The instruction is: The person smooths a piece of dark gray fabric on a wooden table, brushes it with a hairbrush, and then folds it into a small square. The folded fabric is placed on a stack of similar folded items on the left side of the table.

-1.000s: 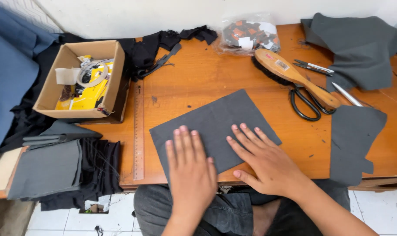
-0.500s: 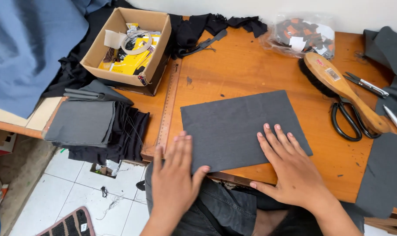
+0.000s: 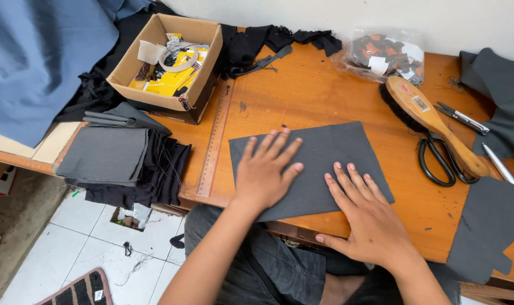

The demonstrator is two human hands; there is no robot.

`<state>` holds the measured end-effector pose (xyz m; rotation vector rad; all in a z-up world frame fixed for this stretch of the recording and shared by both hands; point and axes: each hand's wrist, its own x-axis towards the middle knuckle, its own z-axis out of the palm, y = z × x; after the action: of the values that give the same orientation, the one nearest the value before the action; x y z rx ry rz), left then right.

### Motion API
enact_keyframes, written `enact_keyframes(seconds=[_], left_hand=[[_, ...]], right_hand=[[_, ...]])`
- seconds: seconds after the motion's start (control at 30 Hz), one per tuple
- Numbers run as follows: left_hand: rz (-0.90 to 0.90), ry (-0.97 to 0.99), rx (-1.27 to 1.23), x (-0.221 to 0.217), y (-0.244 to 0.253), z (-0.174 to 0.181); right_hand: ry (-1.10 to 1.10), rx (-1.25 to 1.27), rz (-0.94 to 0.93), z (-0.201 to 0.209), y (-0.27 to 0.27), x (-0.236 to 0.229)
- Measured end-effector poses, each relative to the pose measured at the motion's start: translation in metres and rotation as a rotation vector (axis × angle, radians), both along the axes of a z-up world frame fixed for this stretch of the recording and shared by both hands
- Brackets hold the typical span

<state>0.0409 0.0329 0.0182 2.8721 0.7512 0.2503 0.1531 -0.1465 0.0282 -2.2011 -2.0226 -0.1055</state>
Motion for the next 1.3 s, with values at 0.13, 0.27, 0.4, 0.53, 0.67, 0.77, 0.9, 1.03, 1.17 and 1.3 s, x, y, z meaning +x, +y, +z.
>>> enact_keyframes(seconds=[0.13, 0.27, 0.4, 0.53, 0.67, 0.77, 0.9, 1.03, 1.17, 1.3], left_hand=[[0.253, 0.2, -0.153, -0.03, 0.03, 0.008], [0.225, -0.112, 0.243, -0.055, 0.035, 0.003], [-0.212, -0.256, 0.001, -0.075, -0.004, 0.044], [-0.446, -0.151, 0.049, -0.091, -0.026, 0.019], [-0.397, -0.369, 0.086, -0.108, -0.033, 0.001], [-0.388, -0.528, -0.006, -0.115, -0.032, 0.001], [-0.358, -0.65, -0.194, -0.118, -0.026, 0.005], [-0.32, -0.665, -0.287, -0.116, -0.017, 0.006], [-0.041, -0.647, -0.522, -0.108, -0.01, 0.012], [0.304, -0.604, -0.89, -0.097, 0.003, 0.024]], right_hand=[[0.013, -0.016, -0.007, 0.001, -0.002, 0.0], [0.008, 0.0, 0.002, 0.003, 0.0, -0.001], [0.075, 0.029, -0.004, 0.008, -0.002, -0.004], [0.027, 0.038, -0.056, 0.006, -0.018, -0.001], [-0.064, 0.067, -0.033, 0.003, -0.046, -0.008], [-0.078, 0.198, 0.013, 0.005, -0.061, -0.011], [0.087, 0.343, -0.018, 0.0, -0.077, -0.002], [0.374, 0.4, -0.13, 0.005, -0.074, 0.006], [0.806, 0.447, -0.271, -0.002, -0.066, 0.022], [0.879, 0.512, -0.501, -0.017, -0.046, 0.045]])
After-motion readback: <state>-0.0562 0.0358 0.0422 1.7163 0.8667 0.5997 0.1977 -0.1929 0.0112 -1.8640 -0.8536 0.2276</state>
